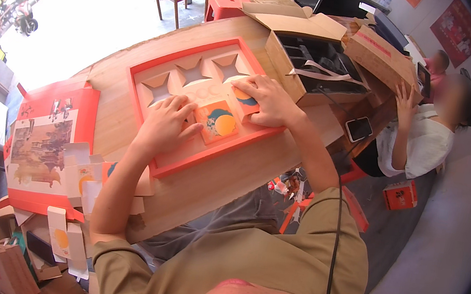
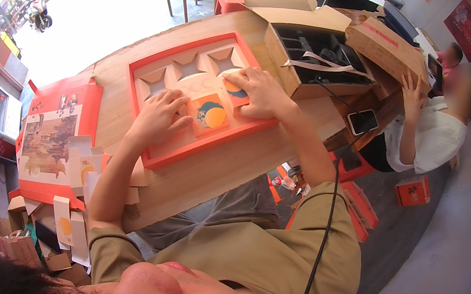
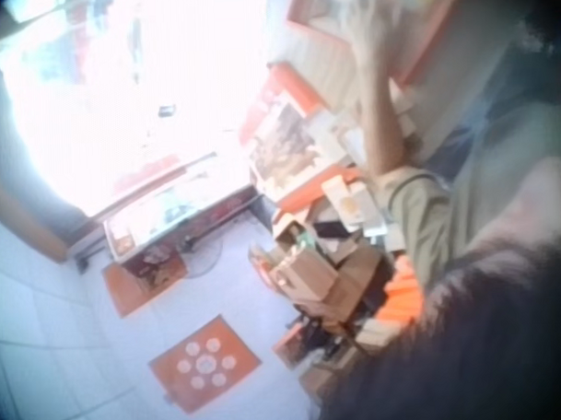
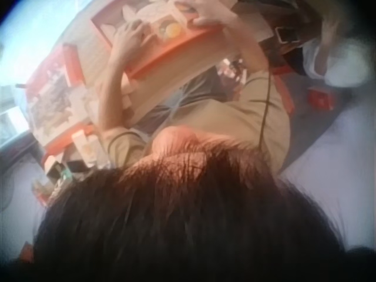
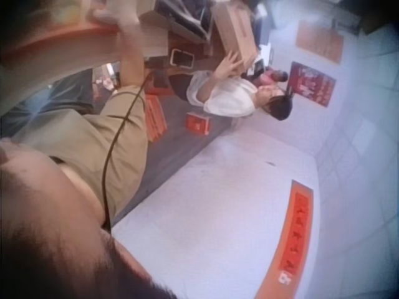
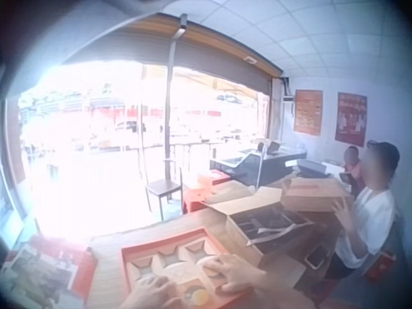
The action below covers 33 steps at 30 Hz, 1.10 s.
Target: The person places small square items into a red tray with six compartments. They handle the items one by one, placing them into the slots. Finally, they pick up a large red box lid and hold it over the tray.
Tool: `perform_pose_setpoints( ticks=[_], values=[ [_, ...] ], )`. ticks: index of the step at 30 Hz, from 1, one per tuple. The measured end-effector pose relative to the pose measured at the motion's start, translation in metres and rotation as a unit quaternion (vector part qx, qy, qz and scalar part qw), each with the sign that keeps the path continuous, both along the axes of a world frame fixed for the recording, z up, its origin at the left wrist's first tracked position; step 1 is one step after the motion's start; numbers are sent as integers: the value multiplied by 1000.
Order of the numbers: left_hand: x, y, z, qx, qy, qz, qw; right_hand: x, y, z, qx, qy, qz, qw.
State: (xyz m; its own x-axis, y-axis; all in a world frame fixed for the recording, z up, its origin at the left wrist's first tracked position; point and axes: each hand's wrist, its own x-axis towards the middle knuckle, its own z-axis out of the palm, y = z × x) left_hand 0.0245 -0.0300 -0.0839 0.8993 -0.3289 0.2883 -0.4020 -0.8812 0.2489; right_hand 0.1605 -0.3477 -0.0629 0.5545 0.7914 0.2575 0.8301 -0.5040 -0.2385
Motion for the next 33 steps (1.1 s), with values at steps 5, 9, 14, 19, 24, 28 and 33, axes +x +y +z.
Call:
perform_pose_setpoints(
  ticks=[5,9,14,19,24,28,33],
  values=[
    [-1,1,-1,1,-1,-1,1000,-2,6,-3,-4,-18,-14,1000],
    [0,3,-1,6,6,-1,1000,1,7,-5,-9,-22,-10,1000],
    [4,1,-5,4,0,0,1000,-1,5,0,-12,-55,17,998],
    [7,-3,0,-7,22,-13,1000,14,-1,-1,-43,-60,61,995],
    [1,-4,-8,-9,48,-13,999,9,-1,-11,-20,-28,65,997],
    [8,8,-20,12,57,-19,998,21,-2,-31,-7,-52,66,996],
    [12,11,-9,18,93,-30,995,24,12,-41,-32,-63,33,997]
  ],
)
